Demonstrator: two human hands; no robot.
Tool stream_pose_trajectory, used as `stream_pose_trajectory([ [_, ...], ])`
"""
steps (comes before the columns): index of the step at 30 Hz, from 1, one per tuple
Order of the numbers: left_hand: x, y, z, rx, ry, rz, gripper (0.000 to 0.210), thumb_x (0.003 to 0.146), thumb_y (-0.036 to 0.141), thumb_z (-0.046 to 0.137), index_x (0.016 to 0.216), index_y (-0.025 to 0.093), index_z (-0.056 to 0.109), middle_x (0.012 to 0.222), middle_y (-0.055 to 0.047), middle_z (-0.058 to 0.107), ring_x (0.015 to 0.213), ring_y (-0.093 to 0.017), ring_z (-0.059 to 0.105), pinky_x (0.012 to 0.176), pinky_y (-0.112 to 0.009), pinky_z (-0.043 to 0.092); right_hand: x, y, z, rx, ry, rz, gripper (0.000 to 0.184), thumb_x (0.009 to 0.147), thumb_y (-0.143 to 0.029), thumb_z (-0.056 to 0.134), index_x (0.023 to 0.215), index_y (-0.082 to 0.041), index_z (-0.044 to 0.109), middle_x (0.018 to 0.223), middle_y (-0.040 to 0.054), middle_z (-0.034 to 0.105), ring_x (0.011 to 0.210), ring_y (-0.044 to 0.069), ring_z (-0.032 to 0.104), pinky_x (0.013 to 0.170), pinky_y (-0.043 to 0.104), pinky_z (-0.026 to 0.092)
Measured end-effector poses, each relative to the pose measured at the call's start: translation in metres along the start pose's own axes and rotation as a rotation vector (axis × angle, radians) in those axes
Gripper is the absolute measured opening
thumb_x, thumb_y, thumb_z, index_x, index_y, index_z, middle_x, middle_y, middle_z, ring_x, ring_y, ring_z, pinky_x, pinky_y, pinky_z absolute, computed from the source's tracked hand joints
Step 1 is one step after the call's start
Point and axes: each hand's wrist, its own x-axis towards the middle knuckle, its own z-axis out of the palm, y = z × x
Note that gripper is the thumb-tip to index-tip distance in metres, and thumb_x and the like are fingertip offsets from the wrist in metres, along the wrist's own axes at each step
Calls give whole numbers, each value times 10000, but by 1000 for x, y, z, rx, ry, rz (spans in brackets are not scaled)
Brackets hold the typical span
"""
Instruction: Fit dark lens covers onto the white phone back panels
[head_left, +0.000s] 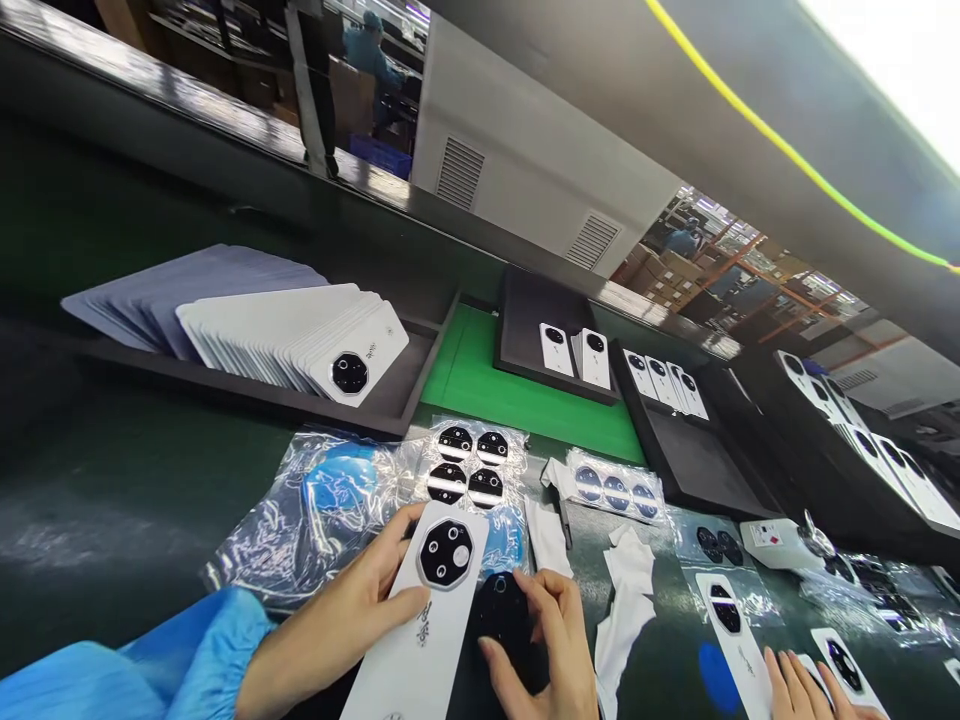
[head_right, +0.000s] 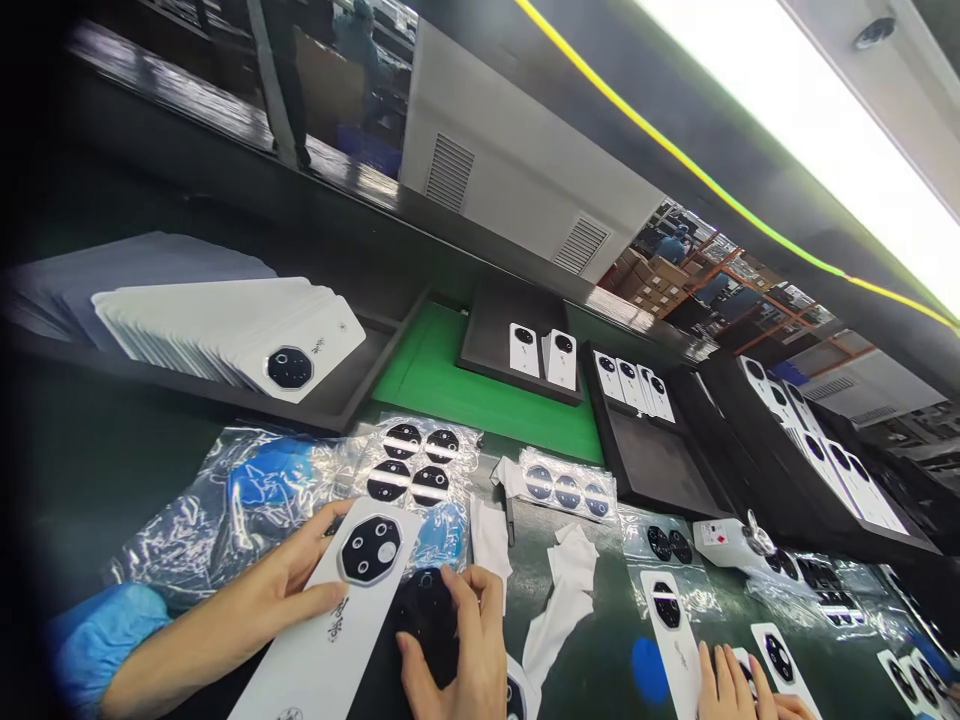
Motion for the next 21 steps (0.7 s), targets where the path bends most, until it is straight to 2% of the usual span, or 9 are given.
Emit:
stream_pose_trajectory([
  [6,2,-6,-3,16,-2,-1,929,733,415,711,1445,286,128,1214,-78,624,922,-243,649,749,-302,500,0,0,0,-18,-2,7,383,843,-275,571,1223,-274,521,987,77,521,831,237,599,677,352,557],
  [9,3,-7,-4,30,1,9,919,733,395,697,1444,289,125,1151,-55,650,885,-236,651,724,-293,499,-1,-1,1,2,-1,22,335,894,-396,539,1204,-272,517,967,72,526,823,233,593,690,350,554],
  [13,4,-9,-5,33,10,22,902,741,384,683,1437,285,119,1141,-45,650,864,-217,648,706,-266,489,0,-5,1,11,16,49,358,915,-530,466,1163,-273,498,940,59,521,807,217,579,659,315,539],
  [21,4,-9,-5,26,-1,16,897,762,390,688,1430,297,97,1157,-46,641,827,-203,643,678,-258,491,2,-10,-4,10,-16,62,309,931,-435,488,1181,-255,484,939,62,524,753,202,533,641,304,509],
])
